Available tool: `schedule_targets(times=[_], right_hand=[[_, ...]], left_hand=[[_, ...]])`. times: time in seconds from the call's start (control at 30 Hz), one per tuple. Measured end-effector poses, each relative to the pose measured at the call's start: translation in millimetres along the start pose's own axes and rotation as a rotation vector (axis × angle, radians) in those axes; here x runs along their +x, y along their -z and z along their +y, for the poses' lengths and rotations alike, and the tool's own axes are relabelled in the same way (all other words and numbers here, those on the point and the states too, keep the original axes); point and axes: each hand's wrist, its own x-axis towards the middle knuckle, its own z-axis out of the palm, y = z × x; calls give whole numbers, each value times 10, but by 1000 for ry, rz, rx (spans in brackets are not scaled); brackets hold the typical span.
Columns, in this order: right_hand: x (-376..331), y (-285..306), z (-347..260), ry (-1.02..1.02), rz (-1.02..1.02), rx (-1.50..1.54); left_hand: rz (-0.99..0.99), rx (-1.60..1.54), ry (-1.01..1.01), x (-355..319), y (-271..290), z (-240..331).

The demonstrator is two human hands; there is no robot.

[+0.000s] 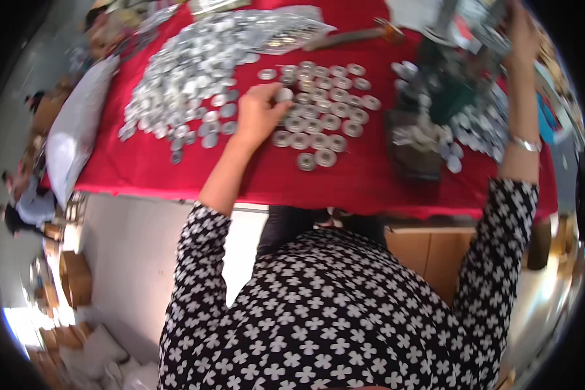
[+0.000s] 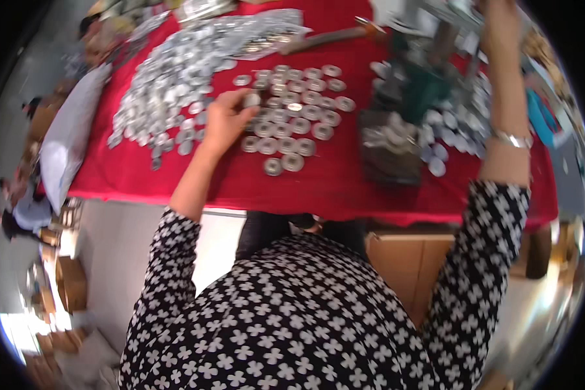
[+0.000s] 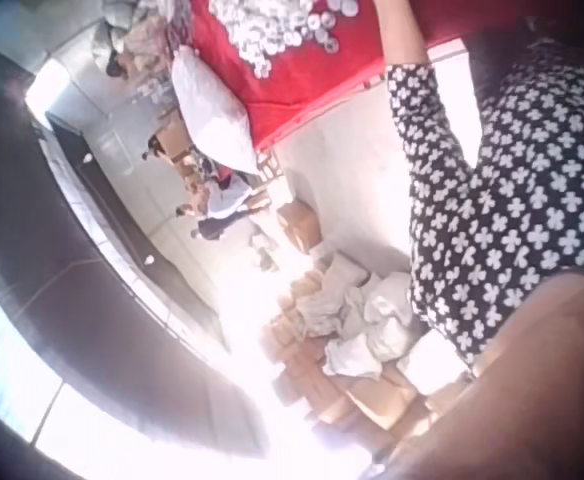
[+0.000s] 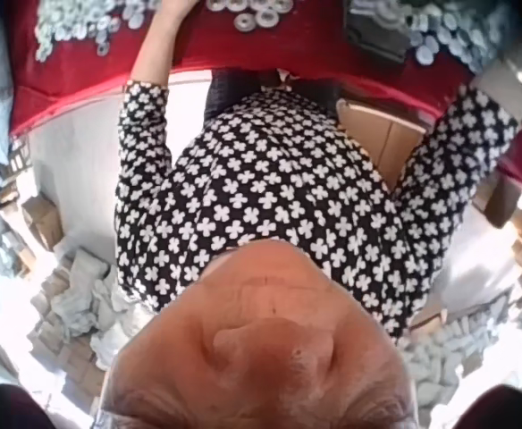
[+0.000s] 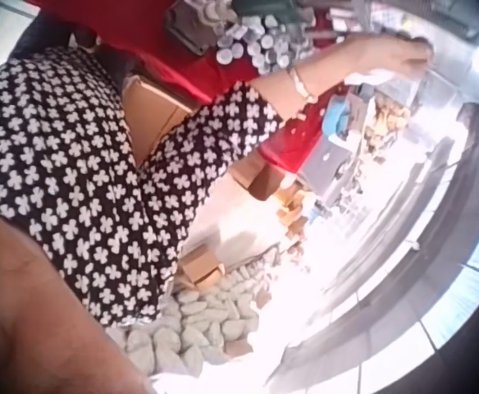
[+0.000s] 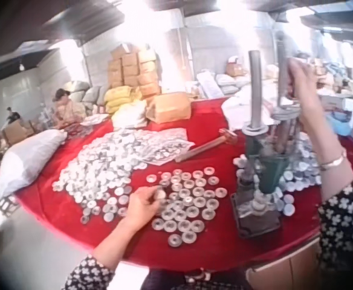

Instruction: Assembling small circular components using a manual press machine.

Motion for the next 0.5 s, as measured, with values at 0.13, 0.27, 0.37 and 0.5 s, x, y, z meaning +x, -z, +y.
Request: schedule_targets(times=[0.13, 0.27, 0.37, 0.5], right_hand=[[-276, -179, -288, -57, -67, 399], [-204, -171, -247, -35, -75, 388], [-208, -163, -282, -81, -79, 407], [-205, -165, -259, -71, -119, 446]], left_hand=[[-230, -263, 96, -39, -202, 804], [-344, -411, -1, -110, -611, 1402], [-377, -411, 12, -47, -842, 1646], [-336, -399, -59, -64, -1039, 1697]])
